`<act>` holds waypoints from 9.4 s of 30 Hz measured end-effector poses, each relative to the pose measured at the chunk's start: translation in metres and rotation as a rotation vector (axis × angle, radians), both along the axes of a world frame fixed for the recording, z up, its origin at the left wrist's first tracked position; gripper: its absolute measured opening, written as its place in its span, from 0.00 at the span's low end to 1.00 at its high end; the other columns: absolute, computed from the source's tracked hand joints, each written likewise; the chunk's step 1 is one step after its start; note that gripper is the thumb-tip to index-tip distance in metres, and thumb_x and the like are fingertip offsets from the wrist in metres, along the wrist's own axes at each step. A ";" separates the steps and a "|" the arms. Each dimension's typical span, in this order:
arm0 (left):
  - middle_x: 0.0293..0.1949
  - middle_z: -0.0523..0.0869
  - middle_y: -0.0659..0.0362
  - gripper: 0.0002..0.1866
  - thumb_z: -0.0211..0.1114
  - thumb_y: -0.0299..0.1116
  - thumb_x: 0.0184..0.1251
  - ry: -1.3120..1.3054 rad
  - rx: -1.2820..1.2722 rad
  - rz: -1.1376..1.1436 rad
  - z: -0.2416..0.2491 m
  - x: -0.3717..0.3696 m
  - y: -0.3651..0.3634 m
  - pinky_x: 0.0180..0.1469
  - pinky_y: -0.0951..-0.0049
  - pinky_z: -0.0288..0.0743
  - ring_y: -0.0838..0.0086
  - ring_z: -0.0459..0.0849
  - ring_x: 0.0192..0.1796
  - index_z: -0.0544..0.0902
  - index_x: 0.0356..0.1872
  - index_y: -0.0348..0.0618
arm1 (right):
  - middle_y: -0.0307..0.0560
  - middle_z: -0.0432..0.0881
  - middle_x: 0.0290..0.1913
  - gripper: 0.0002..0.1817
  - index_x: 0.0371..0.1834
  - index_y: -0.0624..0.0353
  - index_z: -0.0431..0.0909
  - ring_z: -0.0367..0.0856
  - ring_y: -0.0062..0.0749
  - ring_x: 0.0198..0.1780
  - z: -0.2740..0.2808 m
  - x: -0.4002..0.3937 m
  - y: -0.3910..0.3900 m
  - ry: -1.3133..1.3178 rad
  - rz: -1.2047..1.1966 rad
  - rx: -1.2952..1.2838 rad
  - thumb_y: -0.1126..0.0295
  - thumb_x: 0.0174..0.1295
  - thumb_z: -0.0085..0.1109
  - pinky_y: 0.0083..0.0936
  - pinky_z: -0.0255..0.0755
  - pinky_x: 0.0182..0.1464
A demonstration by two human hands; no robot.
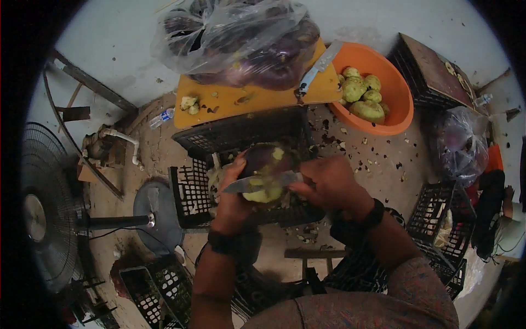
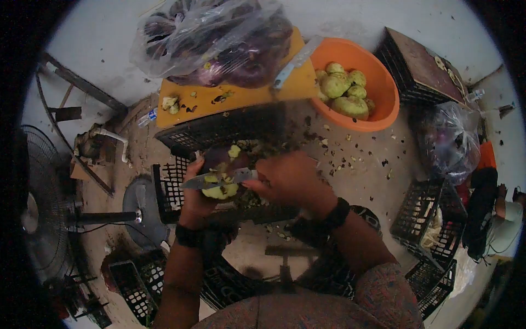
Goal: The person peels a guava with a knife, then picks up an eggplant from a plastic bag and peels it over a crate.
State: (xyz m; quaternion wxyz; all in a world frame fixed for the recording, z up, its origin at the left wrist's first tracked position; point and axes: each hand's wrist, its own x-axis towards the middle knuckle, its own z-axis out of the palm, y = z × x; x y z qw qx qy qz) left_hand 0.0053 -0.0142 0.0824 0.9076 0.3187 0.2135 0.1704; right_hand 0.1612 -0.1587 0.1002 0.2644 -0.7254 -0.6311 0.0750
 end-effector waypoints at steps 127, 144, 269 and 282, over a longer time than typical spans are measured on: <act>0.52 0.77 0.53 0.34 0.41 0.64 0.64 -0.232 -0.442 0.026 -0.001 -0.044 0.001 0.56 0.56 0.69 0.59 0.75 0.54 0.73 0.54 0.44 | 0.51 0.78 0.21 0.19 0.23 0.57 0.75 0.77 0.49 0.23 0.040 -0.101 0.008 0.001 -0.210 -0.042 0.52 0.58 0.54 0.41 0.69 0.28; 0.48 0.79 0.54 0.27 0.47 0.57 0.65 -0.165 -0.294 0.225 -0.022 -0.027 0.005 0.55 0.58 0.71 0.59 0.78 0.51 0.73 0.51 0.45 | 0.49 0.78 0.19 0.19 0.25 0.55 0.76 0.77 0.48 0.22 0.016 -0.066 0.036 0.047 -0.219 -0.048 0.50 0.58 0.53 0.41 0.71 0.27; 0.43 0.77 0.61 0.16 0.46 0.40 0.69 0.101 0.223 0.431 -0.013 -0.007 0.007 0.43 0.75 0.73 0.76 0.77 0.42 0.72 0.53 0.47 | 0.48 0.73 0.14 0.18 0.17 0.56 0.73 0.74 0.47 0.18 -0.004 -0.042 0.026 0.166 -0.163 0.032 0.54 0.54 0.60 0.36 0.66 0.21; 0.38 0.75 0.63 0.15 0.45 0.35 0.68 0.131 0.292 0.429 -0.012 -0.006 0.005 0.38 0.79 0.72 0.80 0.76 0.38 0.72 0.53 0.46 | 0.49 0.78 0.20 0.21 0.21 0.56 0.75 0.77 0.48 0.23 0.000 -0.038 0.022 0.177 -0.162 -0.069 0.49 0.59 0.52 0.41 0.69 0.27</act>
